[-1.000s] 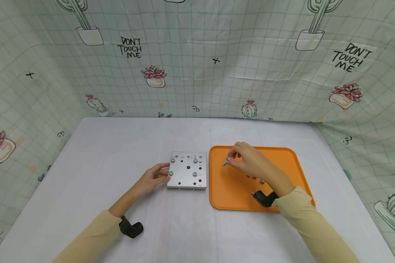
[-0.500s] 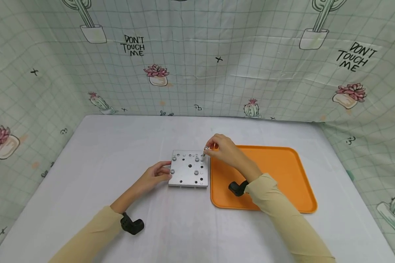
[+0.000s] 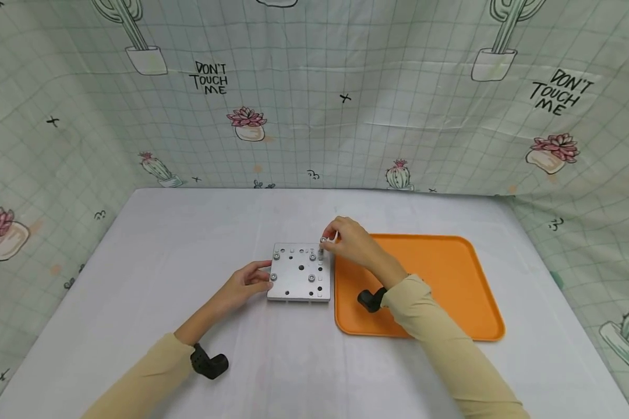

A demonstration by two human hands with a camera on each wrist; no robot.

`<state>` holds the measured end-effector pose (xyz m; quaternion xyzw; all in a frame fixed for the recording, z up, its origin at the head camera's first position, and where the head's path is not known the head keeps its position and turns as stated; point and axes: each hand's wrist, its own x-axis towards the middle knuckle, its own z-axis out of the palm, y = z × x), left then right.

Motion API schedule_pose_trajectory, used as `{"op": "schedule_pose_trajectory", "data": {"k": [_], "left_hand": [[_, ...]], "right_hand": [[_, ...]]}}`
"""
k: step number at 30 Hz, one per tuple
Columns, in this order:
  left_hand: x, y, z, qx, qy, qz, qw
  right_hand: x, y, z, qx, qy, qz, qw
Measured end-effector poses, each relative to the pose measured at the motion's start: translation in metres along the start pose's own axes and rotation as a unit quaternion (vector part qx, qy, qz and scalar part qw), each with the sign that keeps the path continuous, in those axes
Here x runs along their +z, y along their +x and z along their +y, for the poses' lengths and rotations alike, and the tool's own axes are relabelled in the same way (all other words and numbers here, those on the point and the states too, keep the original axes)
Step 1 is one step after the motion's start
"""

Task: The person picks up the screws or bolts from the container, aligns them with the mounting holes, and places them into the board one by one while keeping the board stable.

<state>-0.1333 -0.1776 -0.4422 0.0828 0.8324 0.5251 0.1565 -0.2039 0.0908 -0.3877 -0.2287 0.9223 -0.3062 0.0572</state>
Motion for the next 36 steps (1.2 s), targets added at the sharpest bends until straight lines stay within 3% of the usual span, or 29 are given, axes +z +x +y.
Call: {"op": "schedule_pose_trajectory", "data": {"k": [12,19,23,30,36], "left_hand": [[-0.001,-0.001,0.001,-0.002,-0.004,0.001,1.0000],[-0.001,-0.001,0.001,0.001,-0.006,-0.001,1.0000],[0.000,-0.001,0.001,0.000,-0.013,-0.004,0.9999],[0.000,0.000,0.002,0.001,-0.011,-0.002,0.9999],[0.000,0.000,0.002,0.001,-0.006,-0.002,1.0000]], "right_hand": [[0.013,0.002,0.003,0.007,-0.021,-0.016,1.000],[0.023,0.001,0.006,0.013,-0.060,-0.019,0.998],[0.024,-0.002,0.009,0.021,-0.052,-0.016,0.998],[-0.002,-0.017,0.017,0.027,0.002,0.000,1.000],[-0.035,-0.050,0.038,0.025,0.010,0.003,1.000]]}}
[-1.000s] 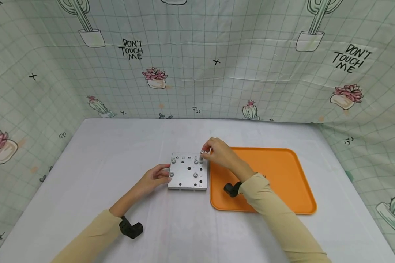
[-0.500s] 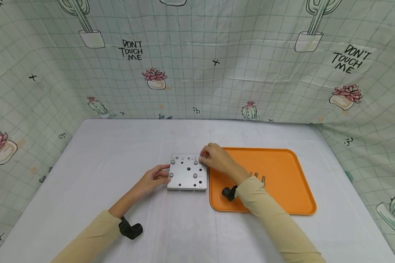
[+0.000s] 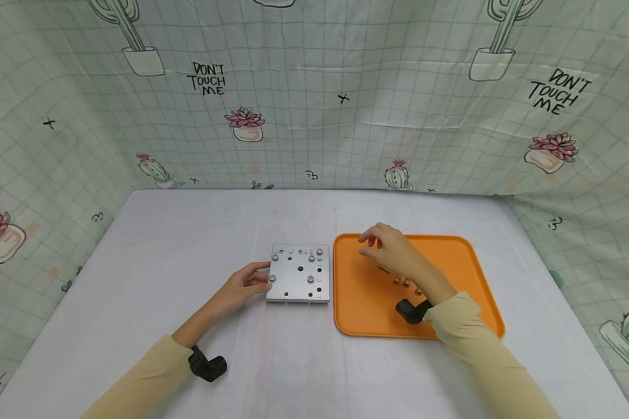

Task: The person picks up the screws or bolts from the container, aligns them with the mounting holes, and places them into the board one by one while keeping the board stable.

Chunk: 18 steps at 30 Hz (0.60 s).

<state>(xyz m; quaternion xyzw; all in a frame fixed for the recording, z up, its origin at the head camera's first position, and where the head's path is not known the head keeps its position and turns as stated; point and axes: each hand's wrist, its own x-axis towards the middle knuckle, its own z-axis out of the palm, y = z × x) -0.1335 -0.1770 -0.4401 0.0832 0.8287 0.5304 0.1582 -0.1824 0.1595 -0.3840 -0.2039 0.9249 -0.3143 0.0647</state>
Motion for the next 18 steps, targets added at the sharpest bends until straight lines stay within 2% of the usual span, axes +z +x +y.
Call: {"op": "schedule_pose_trajectory", "data": {"k": [4,8,18], "left_hand": [[0.000,0.000,-0.001,0.000,-0.003,-0.002,1.0000],[-0.001,-0.001,-0.001,-0.004,-0.006,-0.003,1.0000],[0.001,0.000,-0.002,-0.003,-0.002,0.003,1.0000]], "right_hand": [[-0.020,-0.024,0.018,0.008,-0.011,-0.008,1.000],[-0.031,-0.044,0.033,0.024,-0.032,-0.017,0.999],[-0.029,-0.073,0.061,0.030,-0.054,-0.078,0.995]]}}
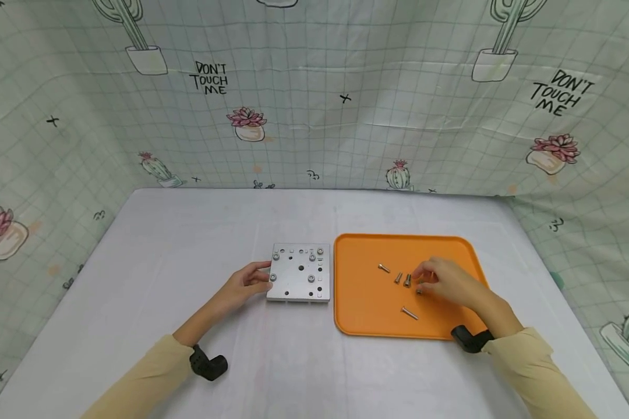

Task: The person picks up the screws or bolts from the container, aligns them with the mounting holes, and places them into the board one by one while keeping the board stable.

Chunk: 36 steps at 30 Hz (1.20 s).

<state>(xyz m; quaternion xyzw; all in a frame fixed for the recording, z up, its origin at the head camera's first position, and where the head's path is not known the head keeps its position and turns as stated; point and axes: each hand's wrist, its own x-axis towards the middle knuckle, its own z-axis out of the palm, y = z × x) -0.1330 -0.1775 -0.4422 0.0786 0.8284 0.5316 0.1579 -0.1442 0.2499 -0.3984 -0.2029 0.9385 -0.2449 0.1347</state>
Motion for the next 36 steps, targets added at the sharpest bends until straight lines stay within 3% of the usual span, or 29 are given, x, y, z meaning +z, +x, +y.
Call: {"op": "schedule_pose_trajectory", "data": {"k": [13,28,36], "left_hand": [[-0.004,-0.004,0.004,-0.004,-0.007,-0.007,0.9999],[-0.003,-0.003,-0.001,-0.005,-0.006,-0.006,1.0000],[-0.001,-0.004,0.002,-0.012,-0.014,-0.004,0.9998]], "right_hand": [[0.011,0.000,0.016,-0.006,-0.011,-0.022,1.000],[0.013,0.003,0.014,0.005,-0.031,-0.037,0.999],[0.013,0.000,0.005,-0.005,-0.027,-0.022,0.999]]}}
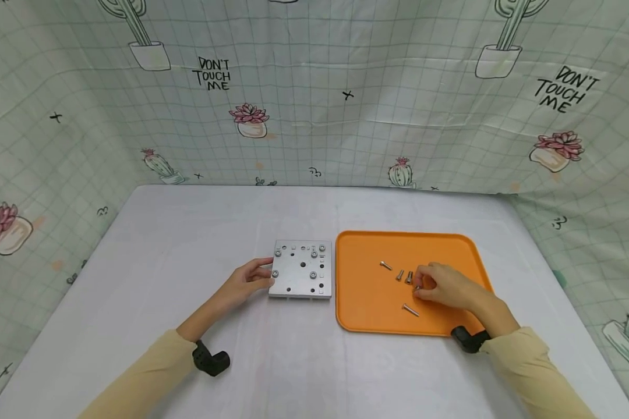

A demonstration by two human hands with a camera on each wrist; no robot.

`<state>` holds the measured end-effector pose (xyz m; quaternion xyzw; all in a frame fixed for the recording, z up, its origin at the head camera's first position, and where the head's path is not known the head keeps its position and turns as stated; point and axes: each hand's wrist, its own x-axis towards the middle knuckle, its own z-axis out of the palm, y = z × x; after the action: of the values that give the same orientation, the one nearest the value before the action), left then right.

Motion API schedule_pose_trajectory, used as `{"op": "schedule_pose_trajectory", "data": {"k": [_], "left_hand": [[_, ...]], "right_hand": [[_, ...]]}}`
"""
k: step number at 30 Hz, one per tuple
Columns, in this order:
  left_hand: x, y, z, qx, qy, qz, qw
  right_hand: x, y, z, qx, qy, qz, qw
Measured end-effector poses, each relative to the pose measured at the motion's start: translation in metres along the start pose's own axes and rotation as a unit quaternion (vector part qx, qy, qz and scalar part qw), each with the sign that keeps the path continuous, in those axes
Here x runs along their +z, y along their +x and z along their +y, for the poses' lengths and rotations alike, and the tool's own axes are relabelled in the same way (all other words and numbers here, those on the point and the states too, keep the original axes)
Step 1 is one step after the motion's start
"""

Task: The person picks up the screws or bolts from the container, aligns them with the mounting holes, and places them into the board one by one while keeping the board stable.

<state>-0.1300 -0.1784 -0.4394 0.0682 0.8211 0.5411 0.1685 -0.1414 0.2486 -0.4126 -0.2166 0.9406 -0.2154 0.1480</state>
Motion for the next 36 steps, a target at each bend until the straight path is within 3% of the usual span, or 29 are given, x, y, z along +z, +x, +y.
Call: {"op": "schedule_pose_trajectory", "data": {"k": [8,18,27,36], "left_hand": [[-0.001,0.001,-0.001,0.004,0.003,-0.001,1.0000],[0.001,0.002,-0.001,0.006,0.005,0.001,1.0000],[0.001,0.001,0.000,0.004,0.005,0.002,1.0000],[0.001,0.001,0.001,-0.004,0.004,0.003,1.0000]], "right_hand": [[-0.003,0.006,-0.022,-0.011,0.022,0.047,0.999],[0.004,0.036,-0.068,-0.045,0.047,0.107,0.992],[0.022,0.070,-0.107,-0.073,0.071,0.106,0.989],[0.036,0.090,-0.120,-0.065,0.059,0.103,0.991]]}}
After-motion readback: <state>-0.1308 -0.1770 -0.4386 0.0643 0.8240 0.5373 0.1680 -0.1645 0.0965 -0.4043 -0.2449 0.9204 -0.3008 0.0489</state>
